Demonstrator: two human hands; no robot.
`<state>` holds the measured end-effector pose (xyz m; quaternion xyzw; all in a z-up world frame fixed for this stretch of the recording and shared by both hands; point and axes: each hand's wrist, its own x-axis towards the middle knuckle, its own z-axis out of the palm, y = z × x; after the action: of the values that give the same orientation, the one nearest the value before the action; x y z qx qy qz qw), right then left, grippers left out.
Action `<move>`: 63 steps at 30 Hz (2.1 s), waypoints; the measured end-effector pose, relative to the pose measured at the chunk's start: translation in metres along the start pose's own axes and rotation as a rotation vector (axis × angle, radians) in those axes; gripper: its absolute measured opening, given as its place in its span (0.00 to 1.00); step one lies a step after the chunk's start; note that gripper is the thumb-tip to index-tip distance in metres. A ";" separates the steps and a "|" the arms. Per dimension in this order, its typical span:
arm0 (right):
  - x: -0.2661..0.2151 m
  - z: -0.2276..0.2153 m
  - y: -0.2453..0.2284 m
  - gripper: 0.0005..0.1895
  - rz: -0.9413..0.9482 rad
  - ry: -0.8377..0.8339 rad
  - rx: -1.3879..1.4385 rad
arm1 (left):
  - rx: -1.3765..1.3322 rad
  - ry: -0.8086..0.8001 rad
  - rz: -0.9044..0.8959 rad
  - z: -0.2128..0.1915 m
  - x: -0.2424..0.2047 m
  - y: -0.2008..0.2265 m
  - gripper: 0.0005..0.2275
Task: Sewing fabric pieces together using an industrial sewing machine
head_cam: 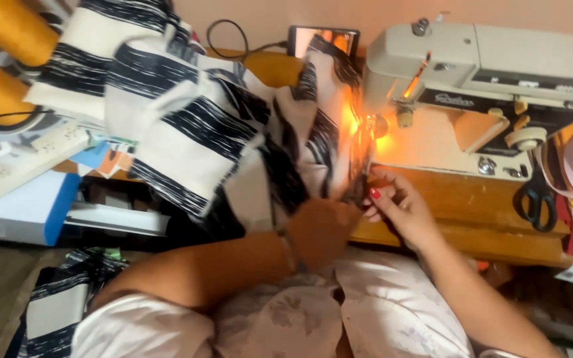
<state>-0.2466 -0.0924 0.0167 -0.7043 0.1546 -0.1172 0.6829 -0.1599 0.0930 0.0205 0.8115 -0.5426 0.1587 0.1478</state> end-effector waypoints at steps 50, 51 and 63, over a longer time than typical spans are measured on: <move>-0.028 0.036 -0.037 0.32 -0.518 0.053 -0.948 | -0.209 -0.046 0.347 -0.034 -0.008 -0.095 0.26; -0.027 0.042 -0.048 0.31 -0.712 -0.067 -0.908 | -0.194 0.010 0.395 -0.030 -0.007 -0.092 0.15; -0.028 0.008 -0.080 0.08 -0.734 -0.088 -0.323 | -0.118 -0.137 0.124 -0.057 -0.013 -0.170 0.23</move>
<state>-0.2647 -0.0726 0.0977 -0.8154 -0.1202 -0.2971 0.4821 -0.0122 0.1896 0.0558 0.7752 -0.6090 0.0795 0.1479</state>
